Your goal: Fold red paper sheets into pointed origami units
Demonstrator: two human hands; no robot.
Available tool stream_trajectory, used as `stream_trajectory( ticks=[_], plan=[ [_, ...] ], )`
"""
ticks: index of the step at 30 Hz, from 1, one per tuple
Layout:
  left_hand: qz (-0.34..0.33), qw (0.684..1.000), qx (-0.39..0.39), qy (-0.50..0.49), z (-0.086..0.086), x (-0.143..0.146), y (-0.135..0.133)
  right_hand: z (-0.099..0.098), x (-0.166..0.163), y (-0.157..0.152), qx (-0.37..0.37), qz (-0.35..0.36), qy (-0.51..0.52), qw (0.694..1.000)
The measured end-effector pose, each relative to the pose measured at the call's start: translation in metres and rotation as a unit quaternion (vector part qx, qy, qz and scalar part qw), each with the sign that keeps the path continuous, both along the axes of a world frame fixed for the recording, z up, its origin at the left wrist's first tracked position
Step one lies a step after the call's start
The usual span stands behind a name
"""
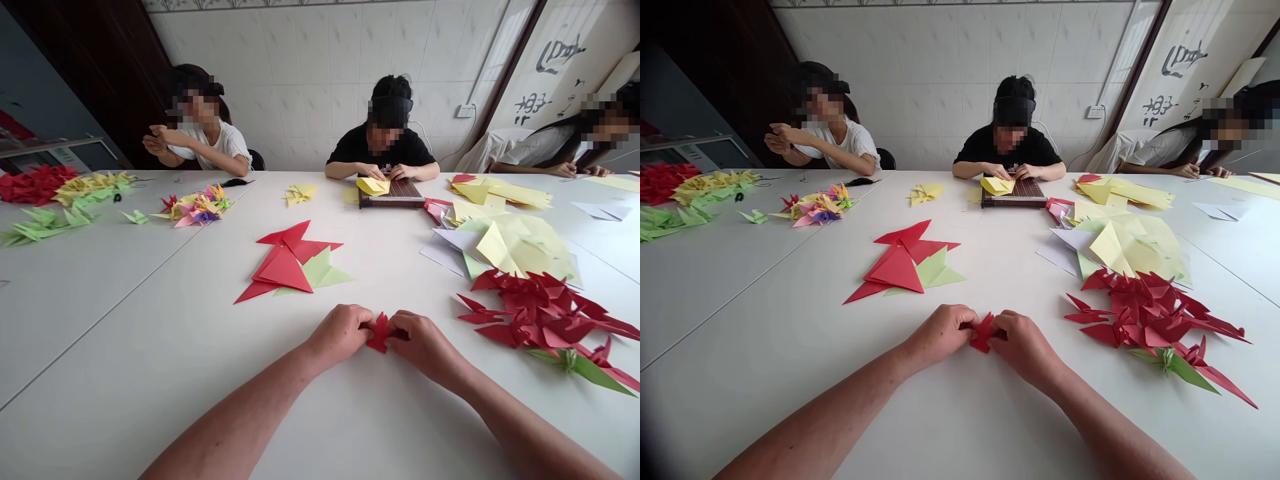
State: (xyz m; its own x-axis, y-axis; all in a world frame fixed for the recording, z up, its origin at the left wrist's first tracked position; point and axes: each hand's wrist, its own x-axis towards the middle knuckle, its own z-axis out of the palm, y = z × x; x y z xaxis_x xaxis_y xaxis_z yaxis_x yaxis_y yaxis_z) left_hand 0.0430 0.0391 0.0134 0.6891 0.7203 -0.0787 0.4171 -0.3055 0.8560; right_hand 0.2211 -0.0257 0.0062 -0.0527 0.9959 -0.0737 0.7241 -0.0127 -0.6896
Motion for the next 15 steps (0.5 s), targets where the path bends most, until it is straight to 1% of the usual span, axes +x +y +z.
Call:
stream_trajectory(
  ticks=[6, 11, 13, 15],
  plan=[
    [-0.036, 0.998, 0.052, -0.007, 0.001, -0.004, 0.002, -0.01, -0.007, -0.006, 0.069, -0.004, -0.064, 0.996],
    [-0.06, 0.993, 0.098, -0.024, -0.004, -0.007, 0.002, -0.012, -0.008, -0.01, 0.119, 0.018, -0.129, 0.984],
    [-0.072, 0.989, 0.129, -0.02, -0.006, -0.008, 0.002, -0.012, -0.008, -0.011, 0.133, 0.028, -0.153, 0.979],
    [-0.084, 0.978, 0.189, -0.002, -0.009, -0.008, 0.001, -0.012, -0.009, -0.012, 0.15, 0.039, -0.175, 0.972]
  ],
)
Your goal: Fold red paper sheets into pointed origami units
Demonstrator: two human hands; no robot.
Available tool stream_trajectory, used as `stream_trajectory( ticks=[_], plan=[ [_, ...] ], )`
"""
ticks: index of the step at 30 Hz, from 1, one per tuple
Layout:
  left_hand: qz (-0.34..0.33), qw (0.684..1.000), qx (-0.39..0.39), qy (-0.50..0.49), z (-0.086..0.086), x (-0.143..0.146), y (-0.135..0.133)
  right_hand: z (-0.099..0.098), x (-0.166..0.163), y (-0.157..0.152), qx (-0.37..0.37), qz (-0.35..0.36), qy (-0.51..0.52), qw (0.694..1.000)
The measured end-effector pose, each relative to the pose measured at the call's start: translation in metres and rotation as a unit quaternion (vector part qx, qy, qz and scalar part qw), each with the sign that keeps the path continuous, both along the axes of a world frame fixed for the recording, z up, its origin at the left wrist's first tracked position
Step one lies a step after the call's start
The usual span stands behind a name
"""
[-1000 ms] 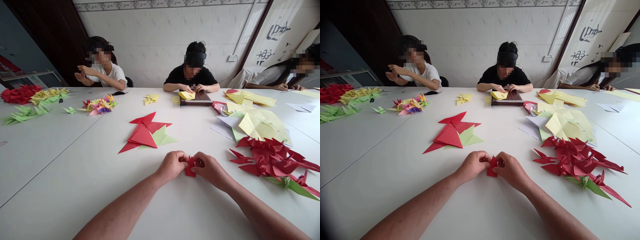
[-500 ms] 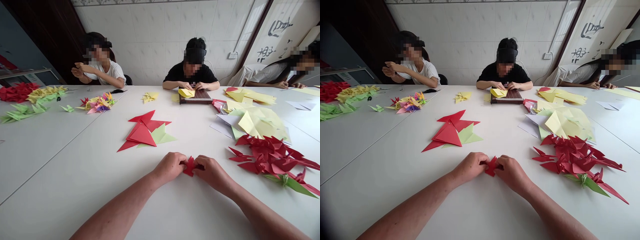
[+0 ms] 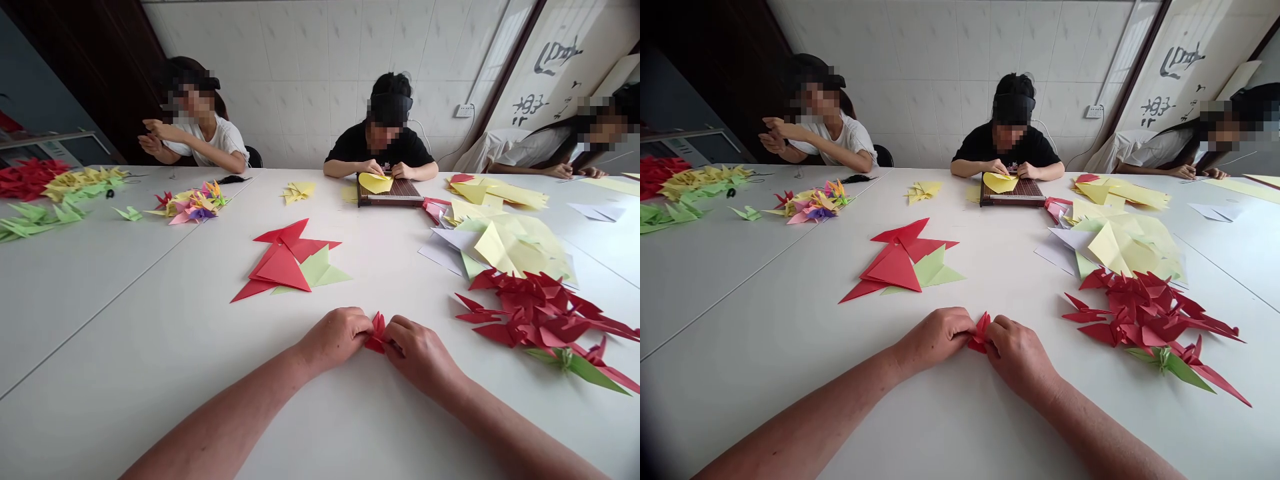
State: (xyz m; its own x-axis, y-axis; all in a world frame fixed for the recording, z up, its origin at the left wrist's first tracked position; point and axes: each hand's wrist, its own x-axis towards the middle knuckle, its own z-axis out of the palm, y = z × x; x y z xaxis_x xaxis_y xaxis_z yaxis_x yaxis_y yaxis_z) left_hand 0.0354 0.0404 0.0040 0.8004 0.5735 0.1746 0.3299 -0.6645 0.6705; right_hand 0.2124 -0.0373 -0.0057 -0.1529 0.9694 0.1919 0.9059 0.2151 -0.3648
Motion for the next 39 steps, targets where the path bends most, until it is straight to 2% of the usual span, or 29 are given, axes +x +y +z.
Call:
stream_trajectory(
  ticks=[2, 6, 9, 13, 22, 26, 32, 39],
  plan=[
    [-0.003, 0.995, 0.096, 0.021, -0.005, 0.001, -0.001, 0.0, 0.0, -0.001, 0.017, 0.013, -0.019, 1.0],
    [-0.014, 0.96, 0.277, 0.05, -0.015, 0.001, -0.002, 0.001, 0.001, -0.002, 0.037, 0.035, -0.033, 0.998],
    [-0.023, 0.939, 0.336, 0.061, -0.018, 0.0, -0.004, 0.002, 0.001, -0.002, 0.048, 0.046, -0.032, 0.997],
    [-0.032, 0.925, 0.372, 0.062, -0.02, -0.001, -0.006, 0.001, 0.001, -0.001, 0.072, 0.059, -0.03, 0.995],
    [-0.056, 0.921, 0.374, 0.087, -0.014, -0.009, -0.012, 0.0, 0.004, -0.01, 0.091, 0.099, -0.118, 0.984],
    [-0.041, 0.936, 0.329, 0.117, -0.009, -0.014, -0.021, -0.003, 0.004, -0.023, 0.097, 0.092, -0.151, 0.979],
    [-0.005, 0.96, 0.26, 0.101, -0.004, -0.023, -0.031, -0.007, 0.004, -0.03, 0.088, 0.091, -0.143, 0.982],
    [0.026, 0.97, 0.228, 0.083, -0.012, -0.032, -0.039, -0.007, 0.0, -0.034, 0.071, 0.083, -0.186, 0.977]
  ],
)
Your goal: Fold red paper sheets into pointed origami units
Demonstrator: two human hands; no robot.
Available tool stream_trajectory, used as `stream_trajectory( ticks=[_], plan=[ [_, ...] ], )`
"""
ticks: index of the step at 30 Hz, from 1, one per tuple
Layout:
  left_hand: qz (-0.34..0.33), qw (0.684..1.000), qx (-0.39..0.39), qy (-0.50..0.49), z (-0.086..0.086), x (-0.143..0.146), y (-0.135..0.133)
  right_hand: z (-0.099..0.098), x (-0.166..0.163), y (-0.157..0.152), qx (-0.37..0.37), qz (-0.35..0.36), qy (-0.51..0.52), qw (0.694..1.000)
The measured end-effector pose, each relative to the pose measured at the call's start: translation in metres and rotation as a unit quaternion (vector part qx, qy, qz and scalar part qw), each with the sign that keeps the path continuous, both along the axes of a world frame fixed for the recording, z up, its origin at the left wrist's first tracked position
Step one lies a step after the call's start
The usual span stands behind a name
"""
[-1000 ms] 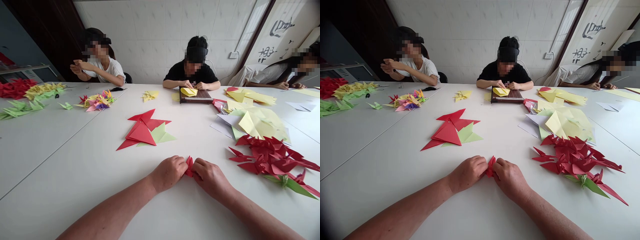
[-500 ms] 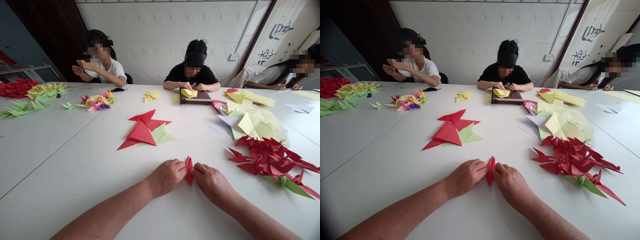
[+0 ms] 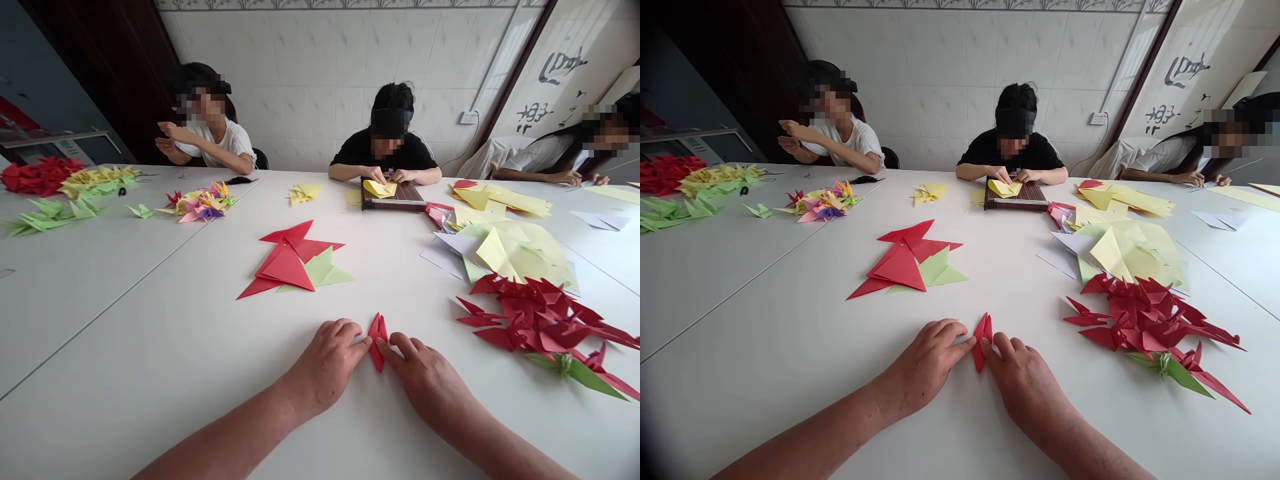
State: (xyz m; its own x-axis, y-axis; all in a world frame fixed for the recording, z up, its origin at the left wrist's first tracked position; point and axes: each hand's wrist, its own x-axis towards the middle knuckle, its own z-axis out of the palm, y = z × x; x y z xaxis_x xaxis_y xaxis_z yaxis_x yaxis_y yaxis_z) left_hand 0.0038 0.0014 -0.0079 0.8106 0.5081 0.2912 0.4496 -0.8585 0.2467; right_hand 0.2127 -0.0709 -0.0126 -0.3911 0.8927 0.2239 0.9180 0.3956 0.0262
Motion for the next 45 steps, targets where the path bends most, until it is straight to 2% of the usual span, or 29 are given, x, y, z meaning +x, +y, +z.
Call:
stream_trajectory(
  ticks=[4, 9, 14, 24, 28, 32, 37, 41, 45],
  plan=[
    [0.015, 1.0, -0.014, -0.007, 0.0, -0.002, -0.004, 0.001, -0.003, 0.001, -0.015, -0.015, 0.009, 1.0],
    [0.03, 0.998, -0.059, -0.002, 0.011, 0.001, -0.006, 0.004, 0.0, 0.002, -0.029, -0.009, 0.059, 0.998],
    [0.031, 0.998, -0.061, -0.001, 0.016, 0.004, -0.006, 0.006, 0.005, -0.008, -0.033, -0.001, 0.076, 0.997],
    [0.11, 0.988, -0.102, -0.03, 0.008, 0.041, 0.005, 0.004, 0.003, -0.01, -0.037, -0.009, 0.072, 0.997],
    [0.142, 0.982, -0.116, -0.045, 0.005, 0.042, 0.003, 0.001, 0.006, -0.007, -0.022, -0.011, 0.118, 0.993],
    [0.176, 0.977, -0.101, -0.06, 0.001, 0.037, 0.004, -0.004, 0.01, 0.0, -0.002, -0.051, 0.162, 0.985],
    [0.17, 0.978, -0.102, -0.067, -0.004, 0.036, 0.006, -0.002, 0.007, 0.003, -0.026, -0.071, 0.164, 0.984],
    [0.163, 0.97, -0.153, -0.097, -0.002, 0.037, 0.006, -0.001, 0.003, 0.004, -0.044, -0.077, 0.181, 0.979],
    [0.158, 0.957, -0.208, -0.127, 0.004, 0.039, 0.004, 0.0, 0.0, 0.006, -0.072, -0.07, 0.242, 0.965]
  ],
)
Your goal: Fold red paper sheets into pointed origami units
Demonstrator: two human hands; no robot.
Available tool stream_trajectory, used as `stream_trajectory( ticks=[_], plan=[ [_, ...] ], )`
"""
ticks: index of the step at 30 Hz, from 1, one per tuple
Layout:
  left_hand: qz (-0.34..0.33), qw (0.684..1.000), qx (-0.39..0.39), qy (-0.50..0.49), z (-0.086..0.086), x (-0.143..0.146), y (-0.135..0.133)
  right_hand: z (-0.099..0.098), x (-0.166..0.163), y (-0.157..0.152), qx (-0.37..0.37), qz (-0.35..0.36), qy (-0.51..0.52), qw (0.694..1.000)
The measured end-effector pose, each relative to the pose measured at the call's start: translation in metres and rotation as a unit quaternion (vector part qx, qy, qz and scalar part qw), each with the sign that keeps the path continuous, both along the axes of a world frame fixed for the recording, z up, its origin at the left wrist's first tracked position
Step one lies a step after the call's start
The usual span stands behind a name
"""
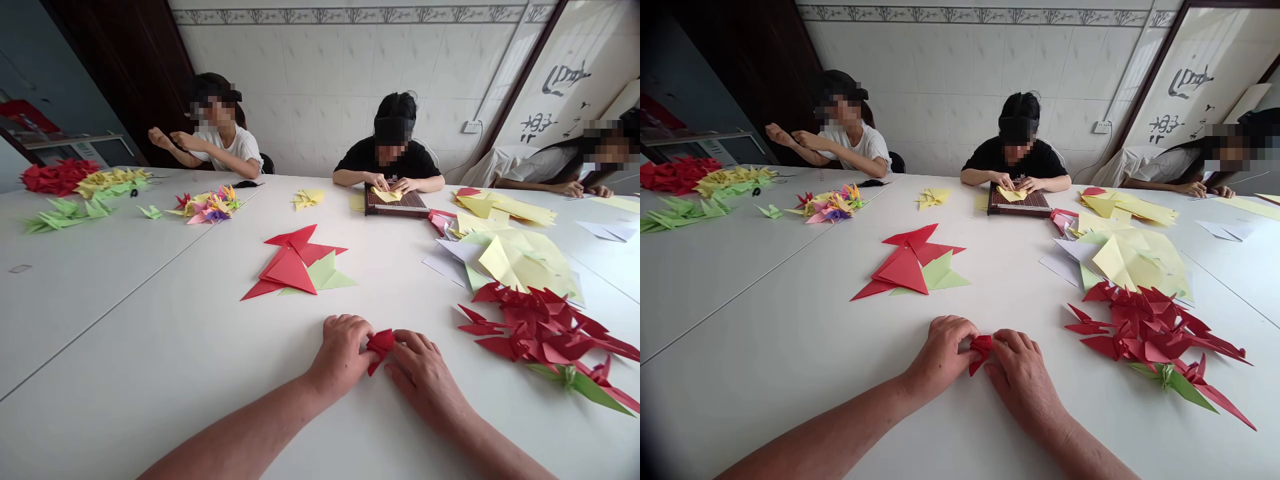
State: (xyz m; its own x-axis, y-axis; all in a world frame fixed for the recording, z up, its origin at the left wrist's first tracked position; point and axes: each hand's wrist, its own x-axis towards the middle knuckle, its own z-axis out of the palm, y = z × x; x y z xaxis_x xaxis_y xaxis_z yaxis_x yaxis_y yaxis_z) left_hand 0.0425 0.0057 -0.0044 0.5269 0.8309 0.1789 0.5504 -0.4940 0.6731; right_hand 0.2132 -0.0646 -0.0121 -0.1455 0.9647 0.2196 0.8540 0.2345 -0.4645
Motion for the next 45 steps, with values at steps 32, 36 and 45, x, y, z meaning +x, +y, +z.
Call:
stream_trajectory(
  ticks=[32, 36, 45],
  plan=[
    [-0.019, 0.862, -0.373, -0.342, 0.019, 0.011, -0.022, 0.015, -0.012, -0.007, 0.233, -0.013, -0.056, 0.971],
    [-0.017, 0.863, -0.387, -0.326, 0.022, 0.007, -0.015, 0.019, -0.012, -0.008, 0.185, -0.021, 0.024, 0.982],
    [-0.016, 0.914, -0.366, -0.175, 0.015, -0.002, -0.01, 0.02, -0.008, 0.001, -0.166, -0.132, 0.357, 0.91]
  ],
)
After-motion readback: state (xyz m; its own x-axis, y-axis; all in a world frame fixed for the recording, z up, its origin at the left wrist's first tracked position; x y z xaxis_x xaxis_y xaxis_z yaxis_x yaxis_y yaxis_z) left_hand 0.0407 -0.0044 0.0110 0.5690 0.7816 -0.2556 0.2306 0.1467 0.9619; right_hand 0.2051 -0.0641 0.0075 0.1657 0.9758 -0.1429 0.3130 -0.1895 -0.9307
